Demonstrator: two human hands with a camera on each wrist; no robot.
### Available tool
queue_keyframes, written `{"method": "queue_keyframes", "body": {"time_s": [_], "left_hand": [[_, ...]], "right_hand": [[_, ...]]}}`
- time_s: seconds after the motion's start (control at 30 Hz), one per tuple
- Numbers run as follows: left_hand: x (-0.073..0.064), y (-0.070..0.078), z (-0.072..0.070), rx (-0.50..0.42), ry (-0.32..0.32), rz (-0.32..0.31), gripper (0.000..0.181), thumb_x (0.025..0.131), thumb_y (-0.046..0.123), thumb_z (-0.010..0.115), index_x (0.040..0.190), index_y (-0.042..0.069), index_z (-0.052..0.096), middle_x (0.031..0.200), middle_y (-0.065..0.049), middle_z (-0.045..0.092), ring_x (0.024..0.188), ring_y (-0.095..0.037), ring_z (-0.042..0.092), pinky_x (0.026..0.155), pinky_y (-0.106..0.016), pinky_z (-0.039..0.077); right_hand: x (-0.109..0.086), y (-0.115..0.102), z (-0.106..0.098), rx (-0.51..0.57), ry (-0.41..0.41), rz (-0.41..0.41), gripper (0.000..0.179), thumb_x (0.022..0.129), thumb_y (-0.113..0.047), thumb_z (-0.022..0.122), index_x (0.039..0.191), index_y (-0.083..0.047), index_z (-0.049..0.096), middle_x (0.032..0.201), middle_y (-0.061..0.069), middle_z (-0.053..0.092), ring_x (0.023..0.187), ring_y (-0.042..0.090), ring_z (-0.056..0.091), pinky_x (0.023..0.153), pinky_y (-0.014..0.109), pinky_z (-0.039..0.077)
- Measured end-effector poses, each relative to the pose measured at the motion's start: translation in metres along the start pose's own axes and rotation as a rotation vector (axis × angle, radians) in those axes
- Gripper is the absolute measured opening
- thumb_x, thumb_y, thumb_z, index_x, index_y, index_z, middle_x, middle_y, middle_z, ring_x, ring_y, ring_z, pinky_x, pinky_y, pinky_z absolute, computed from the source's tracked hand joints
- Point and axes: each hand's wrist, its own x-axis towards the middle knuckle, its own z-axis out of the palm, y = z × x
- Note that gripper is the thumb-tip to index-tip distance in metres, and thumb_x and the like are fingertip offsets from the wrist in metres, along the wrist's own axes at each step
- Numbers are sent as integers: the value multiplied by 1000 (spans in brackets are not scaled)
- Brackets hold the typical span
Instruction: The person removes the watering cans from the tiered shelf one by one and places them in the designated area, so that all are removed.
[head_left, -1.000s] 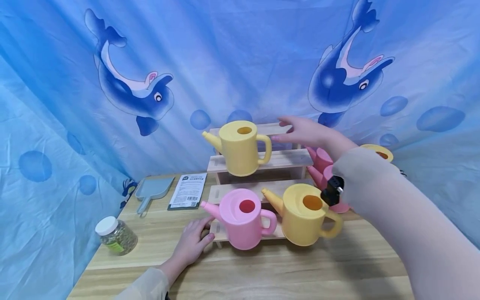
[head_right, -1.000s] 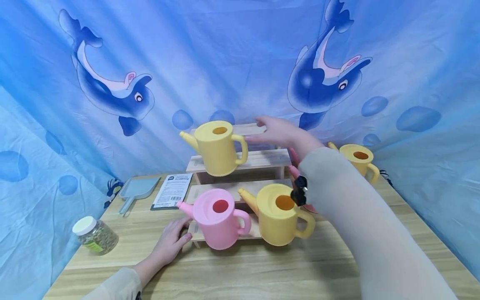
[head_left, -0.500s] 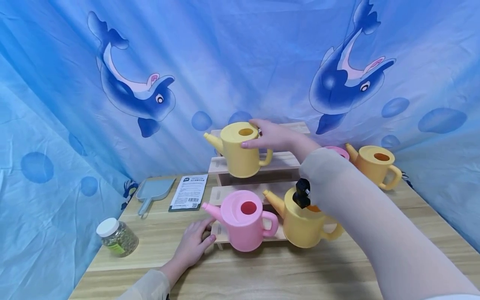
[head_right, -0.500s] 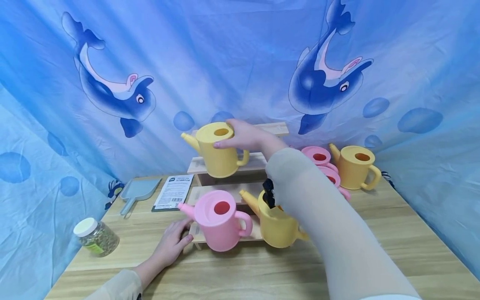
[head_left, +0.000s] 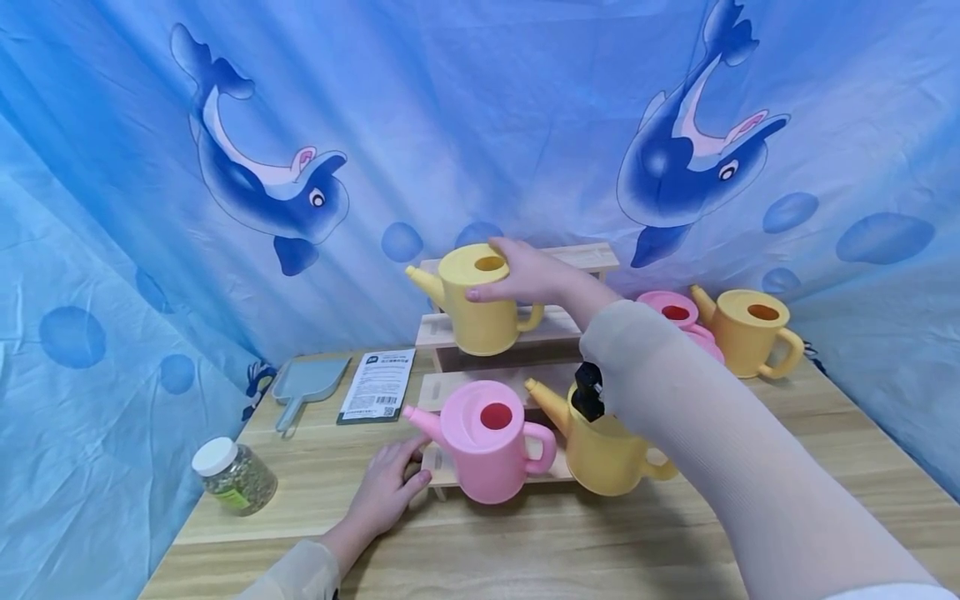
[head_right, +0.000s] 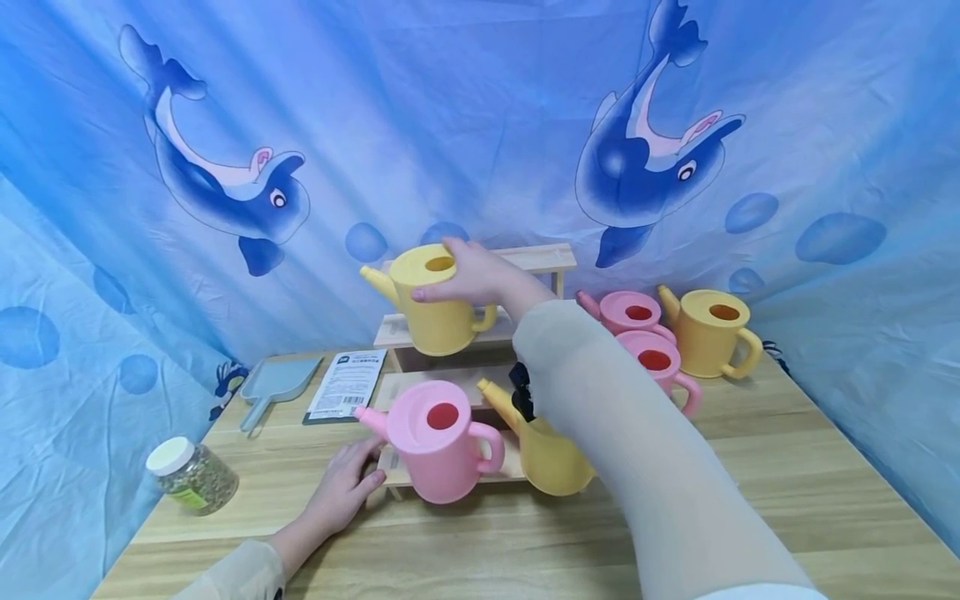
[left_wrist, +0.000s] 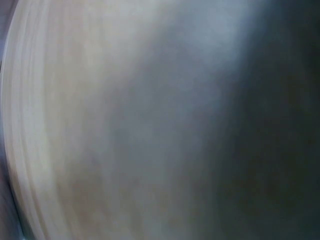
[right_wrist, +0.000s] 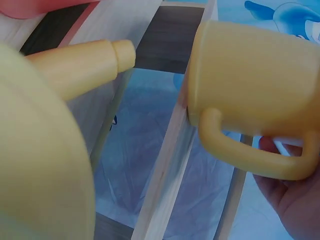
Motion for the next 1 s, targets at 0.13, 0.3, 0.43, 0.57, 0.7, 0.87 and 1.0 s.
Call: {"method": "queue_keyframes", "body": {"time_s": [0.13, 0.3, 0.43, 0.57, 0.7, 0.87, 1.0], "left_hand": [[0, 0, 1, -4, 12, 3, 48, 89, 33, 58, 133, 16, 51, 98, 5, 57, 94, -17, 48, 85, -47, 35], [-2, 0, 2, -15, 12, -1, 49, 88, 33, 59, 134, 17, 51, 98, 4, 57, 94, -16, 48, 85, -46, 35], [-2, 1, 1, -20, 13, -3, 49, 88, 33, 59, 133, 16, 52, 98, 5, 58, 94, -15, 48, 85, -46, 35], [-2, 0, 1, -18, 21, 5, 48, 88, 32, 59, 133, 17, 52, 98, 6, 57, 93, -15, 48, 85, -46, 36], [-2, 0, 0, -15, 12, -6, 48, 88, 33, 59, 134, 18, 52, 98, 7, 57, 92, -14, 47, 86, -46, 36], [-2, 0, 1, -11, 1, -23, 49, 88, 34, 59, 134, 17, 52, 99, 6, 58, 93, -14, 48, 88, -47, 35], [-2, 1, 1, -6, 7, -22, 49, 88, 34, 59, 133, 16, 52, 99, 6, 58, 95, -16, 48, 90, -49, 35]], "right_hand": [[0, 2, 2, 26, 27, -9, 102, 77, -58, 66, 151, -12, 14, 153, 11, 20, 138, 26, 20, 106, 46, 24], [-1, 6, 7, 76, 82, 6, 103, 73, -59, 69, 150, -13, 18, 150, 9, 26, 130, 25, 34, 100, 44, 34], [-4, 11, 4, 73, 145, 25, 103, 70, -63, 70, 149, -15, 24, 147, 5, 35, 128, 23, 38, 100, 43, 34], [-8, 19, -4, 72, 169, 26, 104, 68, -63, 70, 149, -15, 25, 146, 5, 36, 130, 23, 36, 103, 44, 31], [-14, 32, -12, 73, 193, 46, 105, 67, -65, 71, 149, -15, 26, 146, 6, 37, 131, 25, 36, 103, 45, 30], [-26, 47, -23, 90, 221, 99, 108, 65, -66, 71, 149, -18, 25, 146, 8, 37, 130, 28, 36, 102, 48, 30], [-38, 58, -36, 104, 242, 137, 110, 62, -69, 71, 149, -19, 25, 144, 9, 39, 128, 29, 38, 100, 51, 31]]}}
